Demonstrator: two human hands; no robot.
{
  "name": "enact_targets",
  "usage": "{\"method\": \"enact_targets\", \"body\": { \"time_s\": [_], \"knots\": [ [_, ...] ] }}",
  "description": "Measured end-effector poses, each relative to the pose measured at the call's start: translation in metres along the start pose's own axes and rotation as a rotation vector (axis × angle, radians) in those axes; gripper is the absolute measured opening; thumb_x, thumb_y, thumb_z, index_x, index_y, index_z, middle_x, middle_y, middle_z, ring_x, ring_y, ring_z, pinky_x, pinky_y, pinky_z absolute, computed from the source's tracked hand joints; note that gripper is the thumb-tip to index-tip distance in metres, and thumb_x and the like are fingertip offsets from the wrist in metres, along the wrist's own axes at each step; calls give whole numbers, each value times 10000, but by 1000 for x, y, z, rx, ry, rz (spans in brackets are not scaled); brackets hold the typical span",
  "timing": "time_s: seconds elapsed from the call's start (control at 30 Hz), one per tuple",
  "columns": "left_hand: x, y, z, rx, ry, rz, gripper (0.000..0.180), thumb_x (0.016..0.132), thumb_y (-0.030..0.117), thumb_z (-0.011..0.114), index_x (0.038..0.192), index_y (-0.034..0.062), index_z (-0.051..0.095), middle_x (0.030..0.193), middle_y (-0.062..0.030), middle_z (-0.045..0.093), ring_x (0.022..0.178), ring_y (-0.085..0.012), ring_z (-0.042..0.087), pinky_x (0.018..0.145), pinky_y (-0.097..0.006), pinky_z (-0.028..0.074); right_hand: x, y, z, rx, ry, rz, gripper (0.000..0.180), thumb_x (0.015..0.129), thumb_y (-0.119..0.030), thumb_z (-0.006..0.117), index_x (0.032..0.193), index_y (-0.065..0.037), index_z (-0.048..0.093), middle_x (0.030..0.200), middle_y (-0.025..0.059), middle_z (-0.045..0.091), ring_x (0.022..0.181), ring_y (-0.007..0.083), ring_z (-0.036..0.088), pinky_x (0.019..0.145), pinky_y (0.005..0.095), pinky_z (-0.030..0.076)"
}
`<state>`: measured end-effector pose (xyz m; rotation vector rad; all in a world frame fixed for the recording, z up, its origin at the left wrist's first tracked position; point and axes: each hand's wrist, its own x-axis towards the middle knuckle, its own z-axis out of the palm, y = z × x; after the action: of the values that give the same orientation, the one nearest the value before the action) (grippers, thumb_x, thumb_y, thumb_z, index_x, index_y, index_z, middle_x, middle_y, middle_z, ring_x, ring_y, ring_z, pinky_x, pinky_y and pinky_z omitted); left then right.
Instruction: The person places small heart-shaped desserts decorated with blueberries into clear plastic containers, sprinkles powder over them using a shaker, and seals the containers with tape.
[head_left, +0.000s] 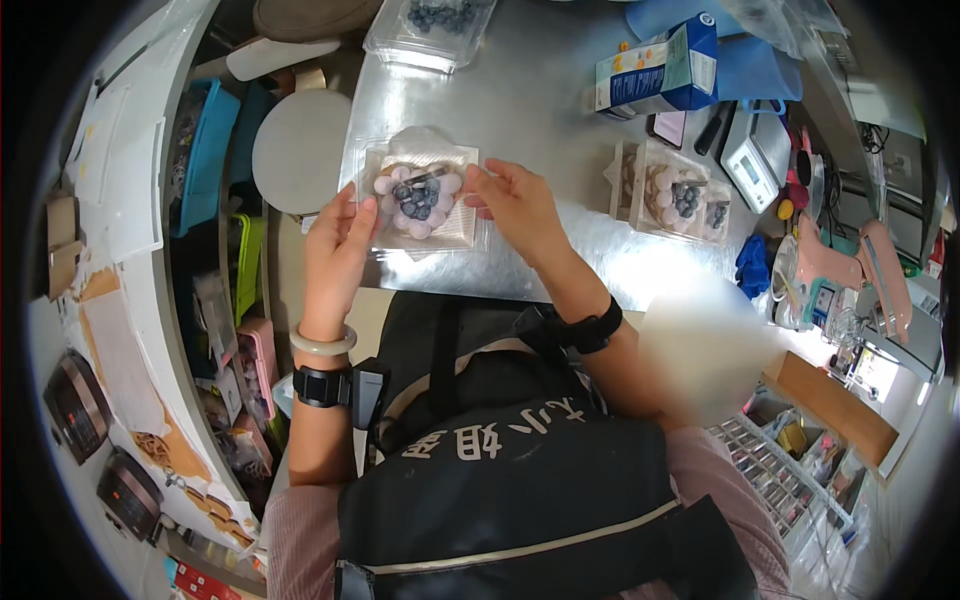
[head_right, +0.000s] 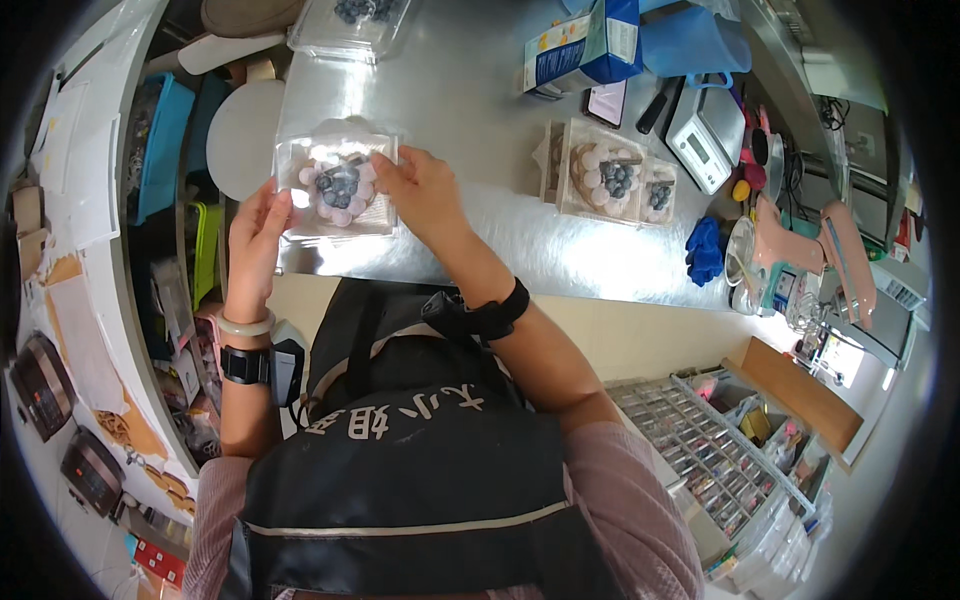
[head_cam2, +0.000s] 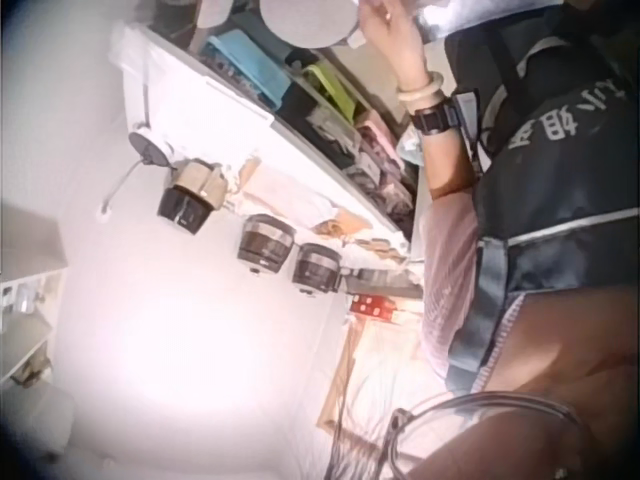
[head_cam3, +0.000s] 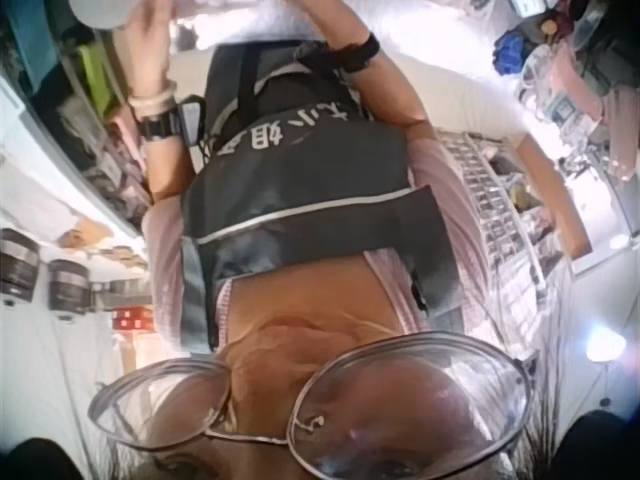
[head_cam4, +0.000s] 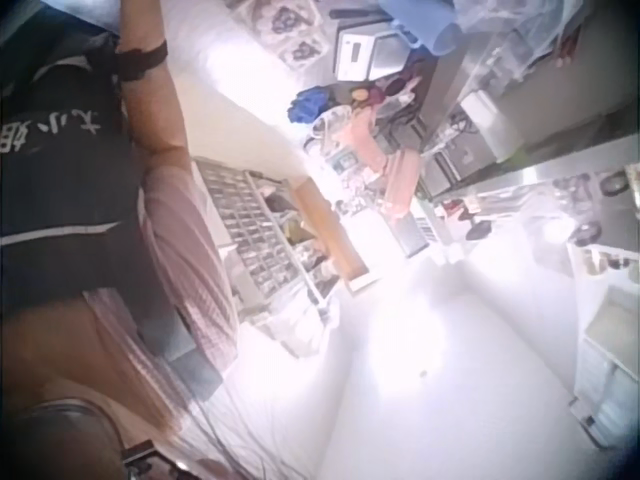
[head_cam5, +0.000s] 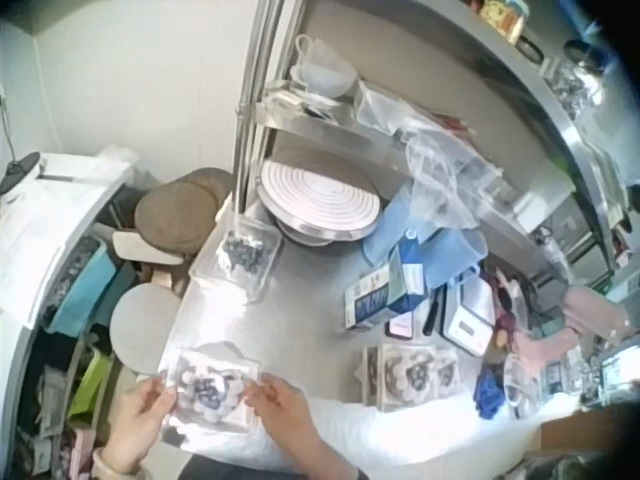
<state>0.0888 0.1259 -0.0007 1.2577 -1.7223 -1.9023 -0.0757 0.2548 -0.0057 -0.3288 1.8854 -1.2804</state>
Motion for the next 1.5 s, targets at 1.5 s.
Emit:
{"method": "enact_targets", "body": {
  "time_s": [1.5],
  "knots": [
    [4,-9,2,-58,15,-53,391,889,242,523,1167,-30,482,888,-51,569,676,-64,451,602,-188,374,13,45,-16,71,151,-18,172,798,-51,592,942,38,619,780,67,626,682,108,591,630,212,485]
  ]
}}
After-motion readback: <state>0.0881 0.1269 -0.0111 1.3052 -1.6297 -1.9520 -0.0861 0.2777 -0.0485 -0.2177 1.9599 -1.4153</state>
